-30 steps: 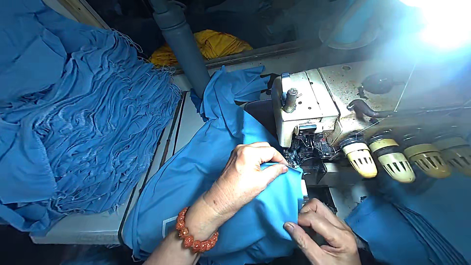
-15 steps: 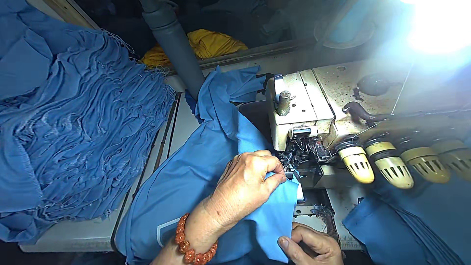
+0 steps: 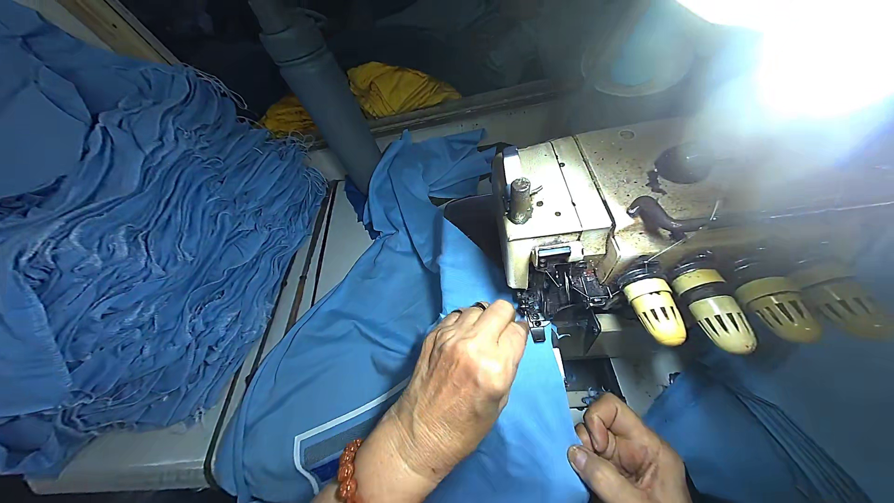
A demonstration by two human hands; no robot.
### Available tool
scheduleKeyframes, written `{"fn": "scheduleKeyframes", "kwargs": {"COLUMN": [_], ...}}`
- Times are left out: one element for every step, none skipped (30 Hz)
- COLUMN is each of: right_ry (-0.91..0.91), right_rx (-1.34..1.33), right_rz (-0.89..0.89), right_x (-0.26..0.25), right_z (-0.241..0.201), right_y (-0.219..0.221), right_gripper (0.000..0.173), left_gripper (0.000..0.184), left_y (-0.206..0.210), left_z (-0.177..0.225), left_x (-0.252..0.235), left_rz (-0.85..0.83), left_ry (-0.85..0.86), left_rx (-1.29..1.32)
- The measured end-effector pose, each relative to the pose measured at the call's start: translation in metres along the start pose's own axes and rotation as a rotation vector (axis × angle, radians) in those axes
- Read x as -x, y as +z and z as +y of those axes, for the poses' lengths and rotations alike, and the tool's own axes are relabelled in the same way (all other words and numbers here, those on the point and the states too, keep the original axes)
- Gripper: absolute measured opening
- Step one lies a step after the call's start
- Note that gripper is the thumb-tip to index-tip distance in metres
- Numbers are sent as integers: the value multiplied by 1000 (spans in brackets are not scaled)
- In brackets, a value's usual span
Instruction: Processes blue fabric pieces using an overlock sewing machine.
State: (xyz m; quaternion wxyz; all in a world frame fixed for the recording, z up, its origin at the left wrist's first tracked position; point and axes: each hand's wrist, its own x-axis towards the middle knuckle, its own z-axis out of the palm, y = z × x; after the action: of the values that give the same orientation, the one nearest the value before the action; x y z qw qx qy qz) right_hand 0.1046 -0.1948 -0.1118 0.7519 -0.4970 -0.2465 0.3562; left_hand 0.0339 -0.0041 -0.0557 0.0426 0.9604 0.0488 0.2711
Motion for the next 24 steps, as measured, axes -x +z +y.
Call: {"fn": "scheduleKeyframes", "kwargs": {"right_ry": [-13, -35, -68, -108, -139, -157, -167, -172, -179, -190, -201, -208, -213, -215, -214, -213, -212, -204, -183, -139, -73, 7, 75, 115], "right_rx": [26, 59, 101, 143, 183, 211, 235, 258, 274, 281, 272, 262, 252, 247, 240, 232, 220, 205, 177, 134, 88, 65, 77, 112], "right_rz": [6, 10, 16, 27, 46, 76, 97, 110, 117, 119, 122, 122, 125, 133, 140, 145, 147, 146, 140, 120, 93, 53, 3, -74], "right_x": [-5, -12, -20, -27, -34, -39, -41, -43, -43, -44, -44, -44, -44, -44, -44, -44, -44, -44, -43, -41, -36, -29, -20, -11], "right_z": [-2, -4, -4, -4, -4, -4, -5, -6, -7, -7, -6, -6, -5, -5, -4, -3, -3, -2, -2, -2, -3, -4, -3, 0], "right_y": [1, 1, 2, 4, 5, 8, 10, 11, 12, 12, 12, 13, 13, 13, 13, 13, 13, 13, 12, 11, 9, 6, 3, -1], "right_gripper": [31, 30, 28, 25, 23, 22, 22, 22, 22, 22, 22, 22, 23, 23, 24, 25, 25, 25, 25, 25, 25, 27, 28, 28], "left_gripper": [18, 18, 17, 17, 17, 16, 15, 15, 16, 17, 20, 24, 31, 42, 54, 60, 59, 48, 34, 26, 23, 24, 26, 28], "left_y": [2, 5, 9, 13, 16, 19, 20, 20, 20, 18, 12, 3, -9, -23, -38, -53, -62, -62, -56, -51, -51, -56, -65, -76], "left_z": [-5, -11, -18, -26, -33, -39, -43, -47, -49, -50, -51, -51, -52, -54, -56, -58, -58, -57, -54, -49, -46, -47, -52, -63], "left_x": [-2, -5, -9, -13, -16, -19, -21, -22, -22, -20, -14, -2, 15, 38, 65, 92, 116, 142, 168, 186, 193, 191, 185, 175], "left_rz": [11, 27, 50, 72, 92, 125, 173, 222, 260, 279, 278, 255, 201, 95, -62, -255, -421, -488, -434, -329, -221, -91, 43, 159], "left_ry": [-6, -16, -26, -40, -59, -83, -109, -134, -155, -171, -194, -238, -309, -412, -560, -744, -928, -1041, -1078, -1101, -1150, -1185, -1177, -1128], "left_rx": [5, 10, 15, 14, 9, 2, -9, -33, -51, -63, -67, -60, -62, -73, -60, -17, 18, 19, 6, 13, 71, 157, 201, 183]}}
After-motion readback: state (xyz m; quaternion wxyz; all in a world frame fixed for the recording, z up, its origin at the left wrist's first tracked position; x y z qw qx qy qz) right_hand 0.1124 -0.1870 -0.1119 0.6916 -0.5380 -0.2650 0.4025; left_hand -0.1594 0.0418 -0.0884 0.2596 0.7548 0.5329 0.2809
